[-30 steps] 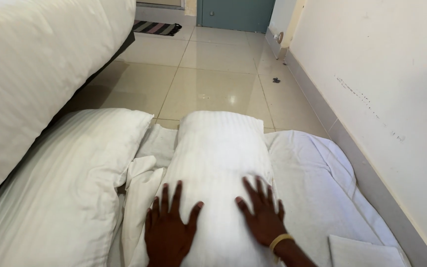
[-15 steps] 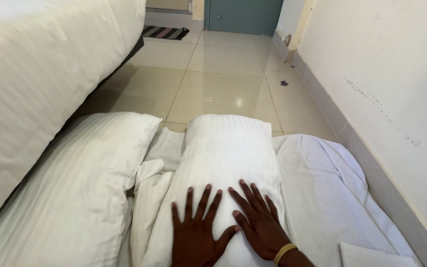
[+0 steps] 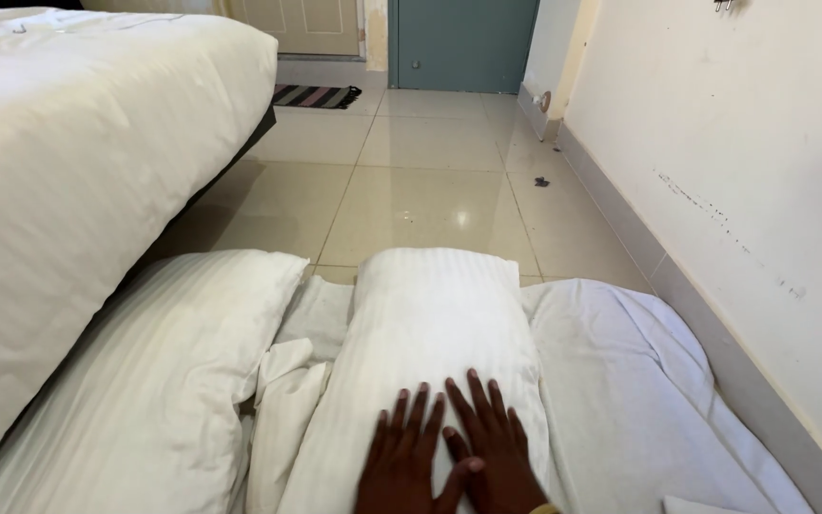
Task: The person inserts a pillow into a white pillowcase, adjusting the fabric to fit the corners. They then smooth the pillow and proceed to fold a white towel or sheet on the floor.
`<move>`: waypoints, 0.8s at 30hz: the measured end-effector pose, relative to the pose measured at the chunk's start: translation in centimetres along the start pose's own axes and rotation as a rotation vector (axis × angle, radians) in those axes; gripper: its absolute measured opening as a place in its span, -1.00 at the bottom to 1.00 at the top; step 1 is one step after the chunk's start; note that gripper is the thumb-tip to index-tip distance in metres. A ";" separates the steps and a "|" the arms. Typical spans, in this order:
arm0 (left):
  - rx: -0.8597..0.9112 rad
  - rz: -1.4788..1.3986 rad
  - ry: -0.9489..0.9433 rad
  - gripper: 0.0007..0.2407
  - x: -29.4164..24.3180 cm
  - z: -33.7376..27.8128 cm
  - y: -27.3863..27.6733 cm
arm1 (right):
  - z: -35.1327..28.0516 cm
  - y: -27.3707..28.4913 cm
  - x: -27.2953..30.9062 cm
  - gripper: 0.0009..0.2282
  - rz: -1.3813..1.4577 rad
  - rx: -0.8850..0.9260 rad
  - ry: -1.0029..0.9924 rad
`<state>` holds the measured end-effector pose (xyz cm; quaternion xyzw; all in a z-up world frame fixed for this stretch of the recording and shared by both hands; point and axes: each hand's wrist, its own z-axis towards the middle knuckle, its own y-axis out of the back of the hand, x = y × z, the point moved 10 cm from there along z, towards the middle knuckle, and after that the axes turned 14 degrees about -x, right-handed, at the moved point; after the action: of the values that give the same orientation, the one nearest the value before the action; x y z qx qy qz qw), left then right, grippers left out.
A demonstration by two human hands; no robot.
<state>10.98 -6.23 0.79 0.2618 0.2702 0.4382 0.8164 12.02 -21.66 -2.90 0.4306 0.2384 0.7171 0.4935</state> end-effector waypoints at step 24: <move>-0.423 0.108 0.060 -0.47 -2.9 5.0 -6.2 | 6.0 -0.9 -4.8 -0.53 0.074 -0.209 0.011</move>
<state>16.54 -12.65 0.88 0.0858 0.1819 0.5358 0.8200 18.29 -26.16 -2.34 0.3814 0.1487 0.7582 0.5074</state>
